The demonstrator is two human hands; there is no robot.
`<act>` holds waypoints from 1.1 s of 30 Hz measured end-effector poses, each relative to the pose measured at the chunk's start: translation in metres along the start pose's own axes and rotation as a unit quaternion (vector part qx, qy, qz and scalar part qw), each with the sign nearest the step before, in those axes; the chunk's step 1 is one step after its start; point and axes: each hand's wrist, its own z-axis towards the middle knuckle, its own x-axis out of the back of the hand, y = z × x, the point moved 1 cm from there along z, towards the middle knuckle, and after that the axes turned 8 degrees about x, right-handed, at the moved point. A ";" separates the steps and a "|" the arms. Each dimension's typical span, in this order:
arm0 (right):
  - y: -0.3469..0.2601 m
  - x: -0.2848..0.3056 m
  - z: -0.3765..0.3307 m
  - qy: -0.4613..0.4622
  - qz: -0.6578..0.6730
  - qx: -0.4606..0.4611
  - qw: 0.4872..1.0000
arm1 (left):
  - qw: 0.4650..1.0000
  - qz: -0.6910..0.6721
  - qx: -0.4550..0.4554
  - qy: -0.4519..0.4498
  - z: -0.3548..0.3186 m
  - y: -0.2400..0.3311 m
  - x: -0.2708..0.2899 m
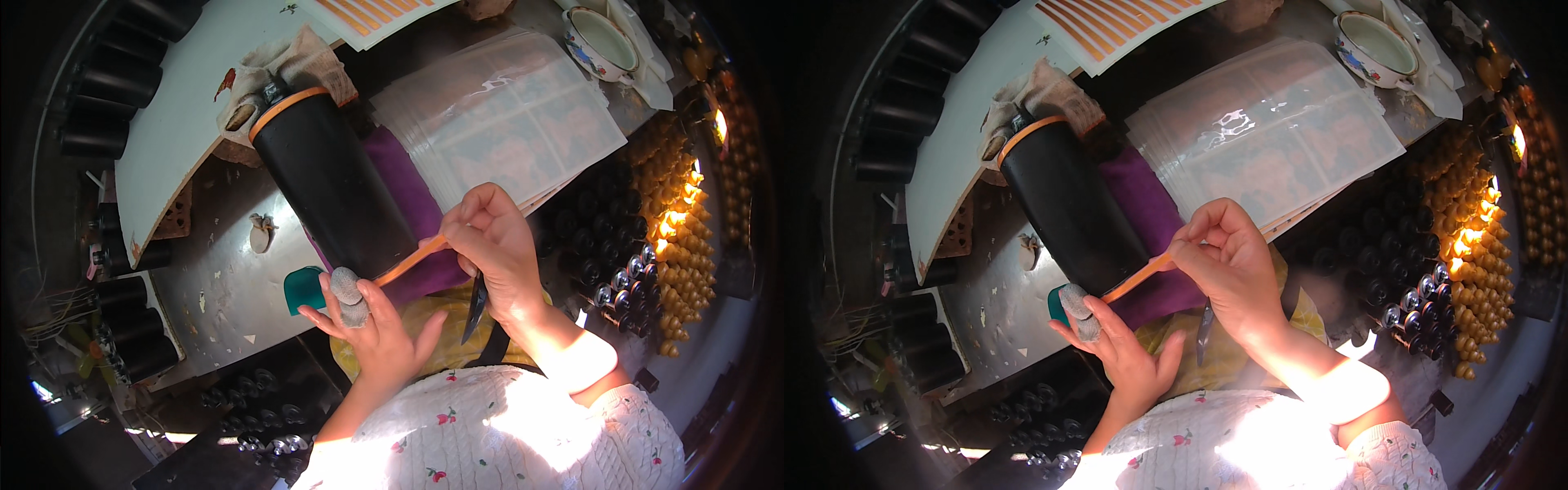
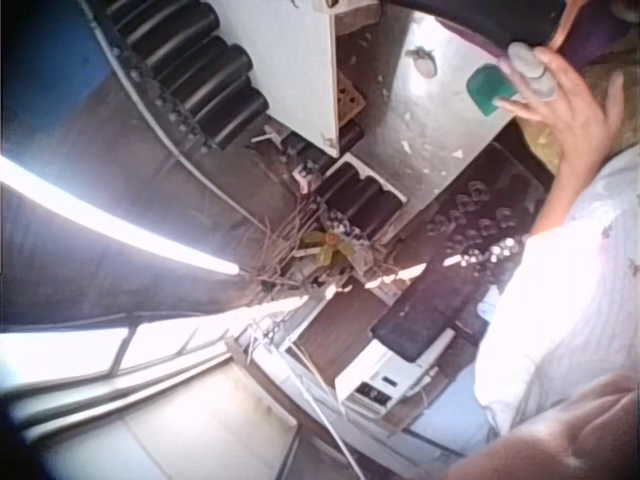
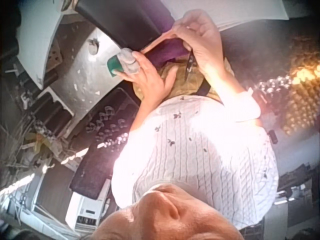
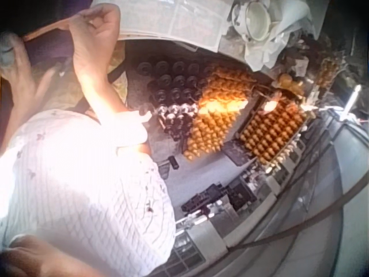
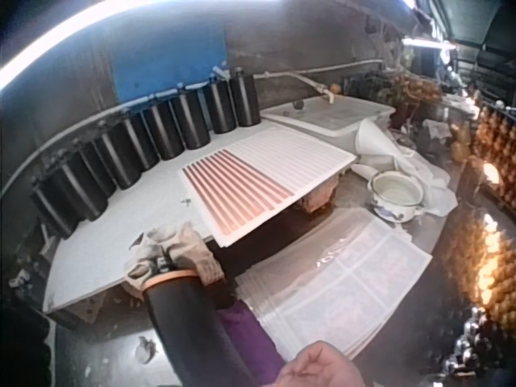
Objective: The person applies decorative labels and orange bands to black cylindrical containers. They peel the backing from a label, align it on the container, and smooth it down with a purple cloth. The person then wraps an orange band around the container's neck and secures it.
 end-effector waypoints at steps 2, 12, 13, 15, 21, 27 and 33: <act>0.000 0.001 0.000 -0.004 0.001 0.001 1.000 | 1.000 0.030 0.002 0.000 0.003 0.005 0.003; 0.003 0.003 0.000 -0.002 -0.002 -0.003 1.000 | 0.989 0.068 -0.122 0.049 0.015 0.019 0.007; 0.003 0.003 0.000 -0.001 -0.002 -0.002 1.000 | 0.992 0.033 -0.105 0.067 0.011 0.014 0.005; 0.003 0.000 -0.001 -0.004 -0.023 0.010 1.000 | 0.992 -0.036 -0.068 0.103 -0.005 0.000 -0.004; 0.006 -0.002 0.000 -0.006 -0.039 0.020 0.999 | 0.990 -0.108 0.081 -0.028 -0.026 -0.012 -0.008; 0.008 0.005 0.000 -0.016 0.003 0.005 1.000 | 0.998 -0.046 0.025 0.045 -0.018 0.000 -0.011; 0.009 0.005 -0.001 -0.023 0.022 0.017 0.999 | 0.990 0.038 -0.070 0.120 0.008 0.022 -0.001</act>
